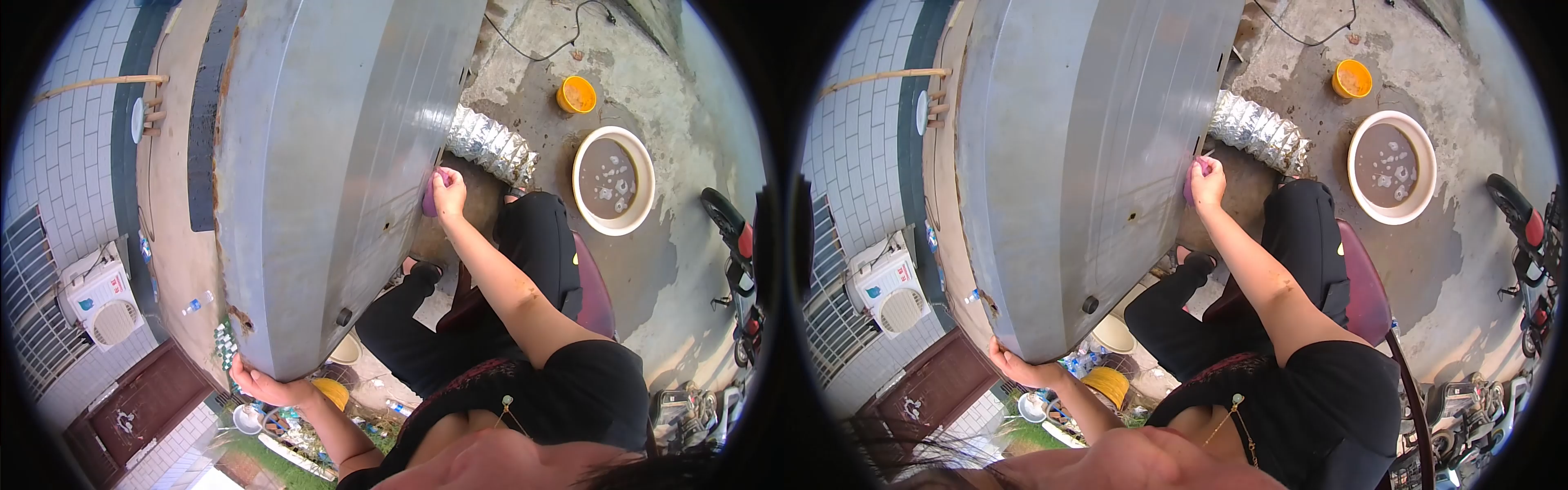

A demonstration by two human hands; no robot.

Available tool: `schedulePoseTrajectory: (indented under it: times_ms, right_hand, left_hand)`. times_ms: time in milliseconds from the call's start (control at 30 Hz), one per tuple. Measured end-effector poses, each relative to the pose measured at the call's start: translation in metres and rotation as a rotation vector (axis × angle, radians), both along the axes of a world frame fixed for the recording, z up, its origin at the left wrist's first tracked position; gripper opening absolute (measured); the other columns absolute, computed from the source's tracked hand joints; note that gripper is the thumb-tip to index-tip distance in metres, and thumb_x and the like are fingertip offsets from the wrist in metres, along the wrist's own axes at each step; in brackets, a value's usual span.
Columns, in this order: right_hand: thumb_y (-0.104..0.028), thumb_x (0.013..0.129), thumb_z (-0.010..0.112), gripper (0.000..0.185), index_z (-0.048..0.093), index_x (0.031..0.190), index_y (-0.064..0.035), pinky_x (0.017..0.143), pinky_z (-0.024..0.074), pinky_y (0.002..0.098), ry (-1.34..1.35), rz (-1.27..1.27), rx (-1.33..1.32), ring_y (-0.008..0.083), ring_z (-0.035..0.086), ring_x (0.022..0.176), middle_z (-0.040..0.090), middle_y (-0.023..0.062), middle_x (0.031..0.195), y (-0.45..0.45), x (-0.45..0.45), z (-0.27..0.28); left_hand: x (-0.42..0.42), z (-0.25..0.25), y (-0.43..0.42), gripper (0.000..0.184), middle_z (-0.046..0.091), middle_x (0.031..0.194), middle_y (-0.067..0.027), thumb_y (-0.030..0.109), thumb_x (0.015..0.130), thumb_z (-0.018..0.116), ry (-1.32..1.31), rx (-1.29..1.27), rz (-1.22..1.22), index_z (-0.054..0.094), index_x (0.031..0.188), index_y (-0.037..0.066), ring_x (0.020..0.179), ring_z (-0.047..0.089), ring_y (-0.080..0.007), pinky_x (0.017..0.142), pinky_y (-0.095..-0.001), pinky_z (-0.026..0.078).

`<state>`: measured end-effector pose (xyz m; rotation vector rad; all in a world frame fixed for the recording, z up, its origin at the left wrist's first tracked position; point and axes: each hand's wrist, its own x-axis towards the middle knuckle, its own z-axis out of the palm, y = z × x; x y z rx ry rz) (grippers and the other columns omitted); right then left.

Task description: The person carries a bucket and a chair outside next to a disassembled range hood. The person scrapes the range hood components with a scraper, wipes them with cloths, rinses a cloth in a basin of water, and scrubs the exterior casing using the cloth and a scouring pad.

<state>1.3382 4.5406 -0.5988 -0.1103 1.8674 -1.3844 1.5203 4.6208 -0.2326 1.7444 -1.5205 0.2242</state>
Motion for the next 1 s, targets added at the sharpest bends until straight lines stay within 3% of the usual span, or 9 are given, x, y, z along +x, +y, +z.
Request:
schedulePoseTrajectory:
  times_ms: [200,233,333,467,633,700,767,867,1000]
  right_hand:
    - [-0.015,0.074,0.063,0.02,0.058,0.089,-0.0024,0.069,0.0456,0.027,0.083,0.032,0.016,0.015,0.057,0.072,0.06,0.0069,0.078,-0.024,-0.024,-0.023]
    - [-0.015,0.076,0.064,0.02,0.057,0.09,-0.0016,0.069,0.0457,0.0262,-0.087,-0.134,-0.062,0.0136,0.056,0.072,0.06,0.0063,0.079,-0.036,-0.03,-0.042]
    - [-0.016,0.076,0.065,0.022,0.056,0.09,-0.0007,0.07,0.045,0.0263,-0.078,-0.232,-0.075,0.0142,0.056,0.072,0.06,0.0076,0.081,-0.06,-0.057,-0.052]
    - [-0.03,0.087,0.043,0.033,0.054,0.092,0.0003,0.073,0.0434,0.0409,0.221,-0.068,0.14,0.0355,0.057,0.081,0.06,0.0202,0.084,-0.039,-0.03,-0.012]
    - [-0.027,0.09,0.036,0.032,0.051,0.089,0.0017,0.07,0.0417,0.042,0.03,0.15,0.126,0.036,0.056,0.081,0.059,0.021,0.084,0.025,0.032,0.039]
    - [-0.025,0.092,0.034,0.031,0.049,0.086,0.0017,0.069,0.0417,0.0385,-0.131,0.088,-0.011,0.0321,0.054,0.076,0.057,0.0189,0.082,0.047,0.056,0.065]
    - [-0.022,0.093,0.035,0.028,0.05,0.09,0.001,0.07,0.0403,0.0286,-0.156,0.14,-0.172,0.016,0.048,0.074,0.053,0.0087,0.078,0.068,0.069,0.101]
    - [-0.017,0.093,0.037,0.02,0.048,0.088,-0.0012,0.07,0.0395,0.027,-0.191,0.296,-0.33,0.0137,0.045,0.074,0.048,0.0074,0.078,0.092,0.067,0.173]
    - [-0.016,0.09,0.036,0.019,0.046,0.086,-0.0008,0.067,0.0423,0.0348,0.041,0.058,-0.15,0.0301,0.052,0.071,0.053,0.016,0.077,0.07,0.081,0.115]
  left_hand:
    - [-0.002,0.001,-0.003,0.037,0.05,0.095,-0.0124,0.023,0.083,0.031,-0.049,0.01,0.009,0.049,0.098,-0.005,0.089,0.048,-0.0211,0.081,-0.0327,0.036]
    - [-0.004,0.001,-0.004,0.037,0.05,0.095,-0.0123,0.023,0.083,0.031,-0.051,0.008,-0.001,0.049,0.098,-0.005,0.088,0.048,-0.021,0.081,-0.0327,0.036]
    - [-0.003,0.001,-0.004,0.038,0.05,0.095,-0.0122,0.024,0.083,0.032,-0.019,0.01,-0.026,0.049,0.098,-0.005,0.088,0.048,-0.0203,0.081,-0.0324,0.036]
    - [-0.008,0.0,-0.005,0.038,0.051,0.095,-0.0127,0.024,0.083,0.033,0.034,-0.007,0.032,0.049,0.098,-0.006,0.089,0.047,-0.0213,0.082,-0.0326,0.036]
    - [-0.004,0.0,-0.005,0.037,0.051,0.096,-0.0136,0.023,0.083,0.032,-0.072,-0.012,0.018,0.05,0.097,-0.006,0.088,0.048,-0.0228,0.082,-0.0329,0.036]
    - [-0.007,0.001,-0.005,0.037,0.051,0.096,-0.0138,0.022,0.084,0.032,-0.066,-0.001,0.037,0.05,0.099,-0.006,0.09,0.048,-0.0231,0.083,-0.0334,0.035]
    - [-0.005,0.001,-0.004,0.037,0.051,0.097,-0.014,0.022,0.084,0.031,-0.1,0.022,0.049,0.05,0.1,-0.006,0.091,0.048,-0.0232,0.084,-0.034,0.035]
    - [-0.002,0.0,-0.003,0.037,0.051,0.099,-0.0145,0.022,0.084,0.031,-0.058,0.027,0.015,0.05,0.101,-0.006,0.093,0.047,-0.0236,0.084,-0.0345,0.035]
    - [-0.001,-0.002,-0.002,0.038,0.051,0.1,-0.0151,0.021,0.084,0.031,-0.064,0.009,0.006,0.05,0.101,-0.007,0.093,0.047,-0.0239,0.085,-0.0346,0.035]
